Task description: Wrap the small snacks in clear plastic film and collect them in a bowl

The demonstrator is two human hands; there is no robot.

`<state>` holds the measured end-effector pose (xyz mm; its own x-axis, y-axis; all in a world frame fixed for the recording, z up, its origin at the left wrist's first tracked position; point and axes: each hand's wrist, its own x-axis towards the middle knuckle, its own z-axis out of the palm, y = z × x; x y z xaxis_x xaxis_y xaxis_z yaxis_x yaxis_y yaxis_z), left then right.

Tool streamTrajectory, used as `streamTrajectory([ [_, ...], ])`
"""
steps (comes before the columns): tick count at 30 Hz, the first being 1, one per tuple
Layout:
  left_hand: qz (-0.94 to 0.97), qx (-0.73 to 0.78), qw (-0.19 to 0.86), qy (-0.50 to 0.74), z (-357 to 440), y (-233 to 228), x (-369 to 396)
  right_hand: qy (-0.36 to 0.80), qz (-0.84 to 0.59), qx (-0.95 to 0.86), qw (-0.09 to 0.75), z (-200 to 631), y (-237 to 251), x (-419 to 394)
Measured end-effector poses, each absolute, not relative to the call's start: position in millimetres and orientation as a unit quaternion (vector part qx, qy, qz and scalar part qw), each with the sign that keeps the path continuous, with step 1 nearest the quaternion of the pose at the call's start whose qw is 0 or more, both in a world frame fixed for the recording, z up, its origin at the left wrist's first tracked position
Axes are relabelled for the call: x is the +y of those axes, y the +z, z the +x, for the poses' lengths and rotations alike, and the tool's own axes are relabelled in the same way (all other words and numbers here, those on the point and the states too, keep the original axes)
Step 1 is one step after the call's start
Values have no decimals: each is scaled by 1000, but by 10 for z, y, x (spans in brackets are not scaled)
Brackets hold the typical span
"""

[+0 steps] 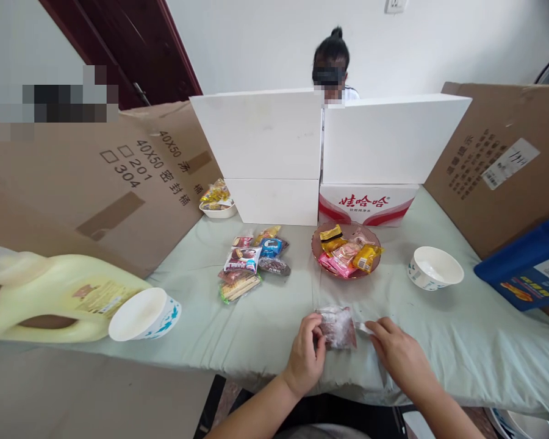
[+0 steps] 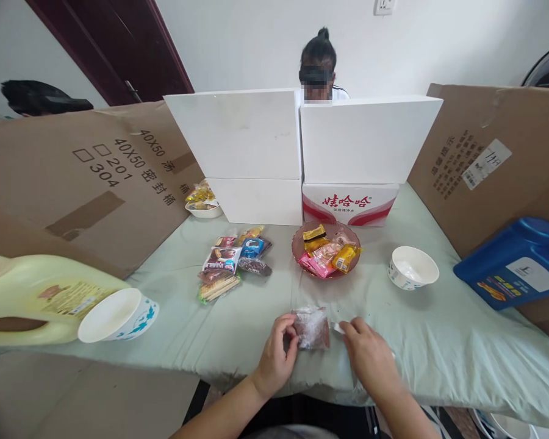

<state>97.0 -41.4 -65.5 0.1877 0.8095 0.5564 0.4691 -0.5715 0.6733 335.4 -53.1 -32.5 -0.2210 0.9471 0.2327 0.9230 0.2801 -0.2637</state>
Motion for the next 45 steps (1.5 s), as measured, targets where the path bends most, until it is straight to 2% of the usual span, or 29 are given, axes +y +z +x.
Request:
streamTrajectory([
  [4,764,442,228,410,970,-665,-359,-27,-652,-733,192,3916,-524,-589],
  [7,778,446,220,385,1000,-647,-328,-52,-647,-718,251,3828,-460,-618],
  [9,773,440,237,391,1020,-609,-316,-7,-604,-741,293,3513,-336,-625],
  [13,735,426,298,435,984,-502,-298,75,-512,-802,296,2911,-191,-567],
  [17,642,482,331,496,720,-486,-248,96,-574,-722,373,3047,-393,-482],
  [21,544,534,379,525,302,-569,-243,94,-655,-652,371,3488,-614,-536],
  [23,521,549,347,554,157,-574,-291,52,-672,-634,379,3570,-588,-637],
  [25,549,547,266,573,120,-512,-374,-22,-660,-627,413,3519,-450,-761],
  [28,713,415,190,532,282,-313,-518,-74,-555,-691,458,3277,-143,-880],
  [31,854,262,202,401,595,-124,-567,36,-453,-816,358,3042,55,-787],
  [33,885,278,185,323,775,-93,-493,91,-464,-837,276,2983,52,-617],
  [35,879,358,135,283,859,-152,-352,95,-523,-811,242,3010,-28,-428],
  [38,856,454,63,239,819,-314,-151,105,-593,-774,197,3123,-147,-246],
  [41,860,460,42,216,750,-403,-93,141,-616,-762,141,3193,-124,-263],
  [45,854,442,45,270,719,-317,-196,127,-585,-794,102,3167,78,-495],
])
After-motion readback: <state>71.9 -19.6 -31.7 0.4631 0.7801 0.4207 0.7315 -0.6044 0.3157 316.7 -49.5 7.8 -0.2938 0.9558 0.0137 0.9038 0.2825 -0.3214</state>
